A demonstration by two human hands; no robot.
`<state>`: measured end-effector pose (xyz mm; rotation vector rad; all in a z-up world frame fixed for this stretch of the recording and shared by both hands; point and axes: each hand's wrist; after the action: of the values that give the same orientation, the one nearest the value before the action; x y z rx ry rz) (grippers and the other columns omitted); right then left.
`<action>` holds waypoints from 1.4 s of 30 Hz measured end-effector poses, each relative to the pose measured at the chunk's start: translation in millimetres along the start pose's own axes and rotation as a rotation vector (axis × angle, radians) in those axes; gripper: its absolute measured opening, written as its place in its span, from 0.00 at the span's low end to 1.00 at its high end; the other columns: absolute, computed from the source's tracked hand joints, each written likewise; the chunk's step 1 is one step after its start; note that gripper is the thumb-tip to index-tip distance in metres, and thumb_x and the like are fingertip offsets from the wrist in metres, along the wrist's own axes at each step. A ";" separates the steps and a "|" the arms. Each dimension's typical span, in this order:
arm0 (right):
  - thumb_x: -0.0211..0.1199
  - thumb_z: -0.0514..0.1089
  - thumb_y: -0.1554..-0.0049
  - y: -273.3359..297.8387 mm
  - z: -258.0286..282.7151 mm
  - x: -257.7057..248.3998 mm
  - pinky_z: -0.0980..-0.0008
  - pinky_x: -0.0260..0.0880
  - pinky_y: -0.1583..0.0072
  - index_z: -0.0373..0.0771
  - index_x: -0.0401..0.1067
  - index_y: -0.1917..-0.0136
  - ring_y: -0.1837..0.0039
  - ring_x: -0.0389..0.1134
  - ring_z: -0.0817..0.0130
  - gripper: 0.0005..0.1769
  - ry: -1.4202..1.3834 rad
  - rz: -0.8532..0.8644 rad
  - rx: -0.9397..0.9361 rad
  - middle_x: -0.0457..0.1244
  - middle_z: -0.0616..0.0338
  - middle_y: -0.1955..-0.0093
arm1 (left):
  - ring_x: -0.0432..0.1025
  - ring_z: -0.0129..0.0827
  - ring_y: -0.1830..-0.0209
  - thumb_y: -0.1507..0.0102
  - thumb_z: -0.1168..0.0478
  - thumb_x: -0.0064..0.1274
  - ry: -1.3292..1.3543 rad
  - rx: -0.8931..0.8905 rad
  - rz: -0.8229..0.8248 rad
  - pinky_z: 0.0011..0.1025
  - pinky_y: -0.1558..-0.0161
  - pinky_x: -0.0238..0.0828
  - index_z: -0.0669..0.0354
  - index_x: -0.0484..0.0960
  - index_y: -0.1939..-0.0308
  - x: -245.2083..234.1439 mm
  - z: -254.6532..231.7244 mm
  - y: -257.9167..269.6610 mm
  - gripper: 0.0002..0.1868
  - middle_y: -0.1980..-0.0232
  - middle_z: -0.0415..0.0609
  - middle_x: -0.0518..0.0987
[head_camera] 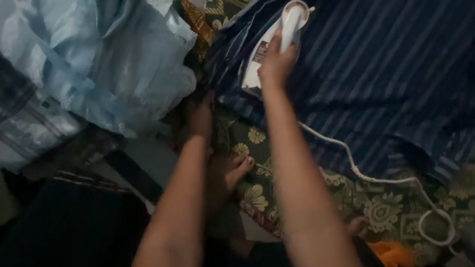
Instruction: The person irons a blue and white striped shirt on a patterned surface. They use a white electric iron to smooth the fabric, adjusting the shirt's position and sleeves as needed.
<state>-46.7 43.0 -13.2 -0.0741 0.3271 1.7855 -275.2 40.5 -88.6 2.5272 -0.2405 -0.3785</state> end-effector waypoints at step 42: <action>0.57 0.69 0.43 65.7 28.4 -276.3 0.54 0.72 0.43 0.45 0.64 0.24 0.46 0.73 0.55 0.42 0.870 0.793 0.180 0.69 0.45 0.40 | 0.73 0.61 0.41 0.34 0.50 0.49 -0.667 0.394 -0.209 0.50 0.39 0.69 0.67 0.79 0.39 6.2 48.1 -50.9 0.27 0.40 0.67 0.78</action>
<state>-39.7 -223.8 87.9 -0.6815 1.2750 2.4111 -280.1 56.4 -156.9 2.7240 -0.3247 -1.3762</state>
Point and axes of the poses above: each hand's wrist, its own y-axis away from the middle knuckle, its own x-axis out of the palm, z = x × y
